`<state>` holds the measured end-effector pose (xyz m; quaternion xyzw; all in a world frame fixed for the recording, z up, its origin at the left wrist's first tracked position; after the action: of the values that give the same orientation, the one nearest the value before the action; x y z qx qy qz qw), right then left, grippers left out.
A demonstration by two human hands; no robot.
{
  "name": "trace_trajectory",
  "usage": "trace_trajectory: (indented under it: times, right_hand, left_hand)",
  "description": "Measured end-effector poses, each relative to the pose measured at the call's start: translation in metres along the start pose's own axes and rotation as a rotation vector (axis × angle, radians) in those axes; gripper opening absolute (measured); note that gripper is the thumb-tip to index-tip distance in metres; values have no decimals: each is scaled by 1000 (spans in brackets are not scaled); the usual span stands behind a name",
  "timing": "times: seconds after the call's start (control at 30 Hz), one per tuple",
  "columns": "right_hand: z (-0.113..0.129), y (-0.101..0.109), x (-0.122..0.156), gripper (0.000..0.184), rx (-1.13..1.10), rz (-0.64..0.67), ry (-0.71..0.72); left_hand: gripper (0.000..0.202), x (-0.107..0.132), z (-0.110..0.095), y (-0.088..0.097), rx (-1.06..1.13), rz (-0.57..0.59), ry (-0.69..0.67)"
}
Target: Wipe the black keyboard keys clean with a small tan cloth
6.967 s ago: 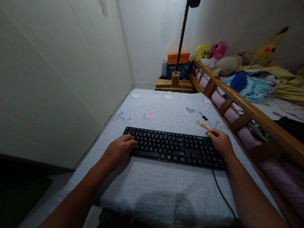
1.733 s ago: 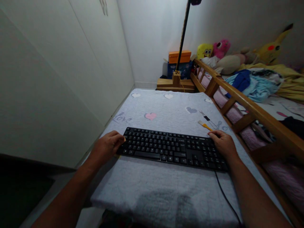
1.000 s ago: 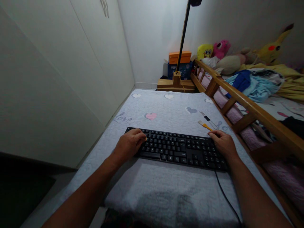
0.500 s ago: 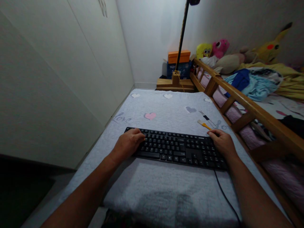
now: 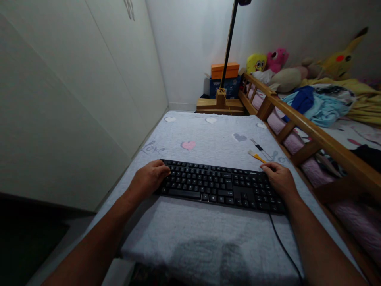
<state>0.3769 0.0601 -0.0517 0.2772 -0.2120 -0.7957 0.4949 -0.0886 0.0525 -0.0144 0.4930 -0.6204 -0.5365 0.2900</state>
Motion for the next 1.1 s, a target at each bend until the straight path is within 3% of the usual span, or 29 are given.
trace_trajectory:
  times: [1.1]
  right_hand:
    - [-1,0,0,29,13,2,4]
  left_hand:
    - [33,17,40,13,-4,-63,114]
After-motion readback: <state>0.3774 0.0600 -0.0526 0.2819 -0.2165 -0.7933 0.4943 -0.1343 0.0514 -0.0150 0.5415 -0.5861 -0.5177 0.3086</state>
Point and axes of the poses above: each hand's wrist, its own x-axis away from the middle knuckle, its own y-axis out of the back of the hand, z = x × y, the point moved 3 cm from there along -x, towards the middle knuckle, and after that the axes turned 1 degree about -x, right-handed, at the moved point
